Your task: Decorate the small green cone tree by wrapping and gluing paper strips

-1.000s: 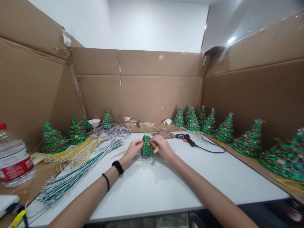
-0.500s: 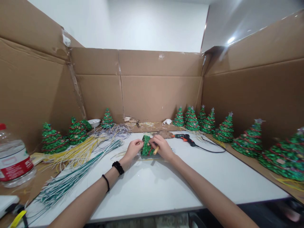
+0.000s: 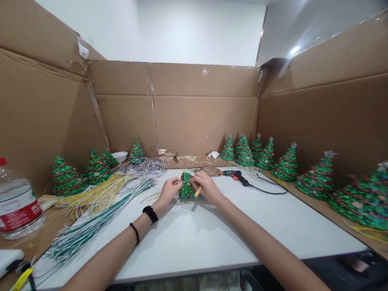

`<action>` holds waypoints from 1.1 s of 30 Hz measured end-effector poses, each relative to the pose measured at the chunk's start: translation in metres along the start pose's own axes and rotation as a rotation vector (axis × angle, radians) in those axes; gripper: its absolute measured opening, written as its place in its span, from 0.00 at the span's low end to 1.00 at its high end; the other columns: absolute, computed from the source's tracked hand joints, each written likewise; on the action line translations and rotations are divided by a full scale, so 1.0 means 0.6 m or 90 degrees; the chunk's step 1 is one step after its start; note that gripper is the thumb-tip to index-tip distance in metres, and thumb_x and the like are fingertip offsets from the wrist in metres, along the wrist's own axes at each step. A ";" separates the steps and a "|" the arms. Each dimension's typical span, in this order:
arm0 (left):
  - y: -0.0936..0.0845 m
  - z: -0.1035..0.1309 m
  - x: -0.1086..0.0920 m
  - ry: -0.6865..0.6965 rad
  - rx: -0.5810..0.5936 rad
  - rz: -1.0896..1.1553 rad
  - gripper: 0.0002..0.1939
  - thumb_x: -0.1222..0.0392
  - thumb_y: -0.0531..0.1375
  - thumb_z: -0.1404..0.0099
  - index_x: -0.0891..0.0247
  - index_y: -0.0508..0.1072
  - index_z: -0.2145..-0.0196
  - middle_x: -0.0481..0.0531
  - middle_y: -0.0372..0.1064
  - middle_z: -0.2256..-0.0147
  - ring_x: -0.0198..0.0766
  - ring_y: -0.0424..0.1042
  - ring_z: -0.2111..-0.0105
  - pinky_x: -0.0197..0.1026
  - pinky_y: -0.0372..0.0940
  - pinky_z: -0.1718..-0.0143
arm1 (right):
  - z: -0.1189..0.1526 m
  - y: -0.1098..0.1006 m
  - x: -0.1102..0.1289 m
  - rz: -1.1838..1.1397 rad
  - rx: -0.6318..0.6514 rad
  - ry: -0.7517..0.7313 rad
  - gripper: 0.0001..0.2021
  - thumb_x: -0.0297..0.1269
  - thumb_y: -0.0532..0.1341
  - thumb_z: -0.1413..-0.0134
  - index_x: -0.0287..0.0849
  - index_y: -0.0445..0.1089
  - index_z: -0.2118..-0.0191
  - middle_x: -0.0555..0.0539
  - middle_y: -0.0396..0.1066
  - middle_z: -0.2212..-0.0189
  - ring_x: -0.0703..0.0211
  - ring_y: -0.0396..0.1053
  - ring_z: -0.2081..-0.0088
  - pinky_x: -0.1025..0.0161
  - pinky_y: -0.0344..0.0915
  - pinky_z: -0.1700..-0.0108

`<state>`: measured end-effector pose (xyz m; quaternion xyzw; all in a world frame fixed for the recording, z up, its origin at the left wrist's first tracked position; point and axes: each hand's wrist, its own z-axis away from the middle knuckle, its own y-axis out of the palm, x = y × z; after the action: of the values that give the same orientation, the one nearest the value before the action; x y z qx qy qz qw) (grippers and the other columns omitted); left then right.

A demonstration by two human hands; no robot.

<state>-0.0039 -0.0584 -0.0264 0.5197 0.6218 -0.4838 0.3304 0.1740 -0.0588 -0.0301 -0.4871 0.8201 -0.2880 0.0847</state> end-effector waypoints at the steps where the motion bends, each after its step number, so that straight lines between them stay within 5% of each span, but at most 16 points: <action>1: 0.000 0.000 0.000 0.000 0.000 0.001 0.08 0.56 0.56 0.53 0.65 0.68 0.80 0.45 0.62 0.80 0.33 0.59 0.77 0.34 0.54 0.73 | 0.000 0.001 0.000 0.000 -0.005 0.001 0.08 0.32 0.53 0.39 0.43 0.66 0.69 0.48 0.63 0.75 0.59 0.59 0.69 0.63 0.58 0.68; 10: 0.000 -0.006 0.006 -0.002 0.000 -0.019 0.08 0.57 0.56 0.53 0.65 0.67 0.79 0.43 0.59 0.82 0.31 0.57 0.79 0.34 0.51 0.75 | 0.005 0.003 -0.001 -0.001 -0.029 0.008 0.08 0.32 0.53 0.40 0.44 0.64 0.70 0.49 0.63 0.75 0.58 0.59 0.70 0.63 0.57 0.69; 25: -0.003 -0.007 0.016 0.020 0.010 -0.065 0.07 0.58 0.56 0.49 0.64 0.69 0.78 0.45 0.64 0.79 0.34 0.62 0.75 0.34 0.56 0.72 | -0.002 -0.005 -0.002 0.083 0.049 -0.060 0.11 0.30 0.50 0.39 0.42 0.64 0.72 0.48 0.64 0.75 0.58 0.56 0.70 0.64 0.55 0.68; 29: -0.006 -0.009 0.011 0.065 0.119 0.013 0.11 0.55 0.57 0.46 0.65 0.74 0.70 0.50 0.71 0.69 0.38 0.66 0.67 0.37 0.60 0.63 | -0.002 -0.006 -0.004 0.084 0.075 -0.060 0.12 0.31 0.51 0.39 0.43 0.62 0.74 0.48 0.63 0.75 0.58 0.56 0.70 0.63 0.55 0.68; 33: -0.006 -0.007 -0.004 0.005 0.219 0.109 0.16 0.51 0.61 0.47 0.65 0.74 0.65 0.52 0.73 0.66 0.40 0.67 0.64 0.39 0.61 0.60 | -0.002 -0.007 -0.002 0.078 0.076 -0.053 0.13 0.32 0.50 0.38 0.44 0.62 0.74 0.48 0.63 0.75 0.57 0.57 0.70 0.62 0.56 0.68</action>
<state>-0.0064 -0.0550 -0.0217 0.6215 0.4845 -0.5513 0.2741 0.1773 -0.0586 -0.0267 -0.4417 0.8255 -0.3100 0.1652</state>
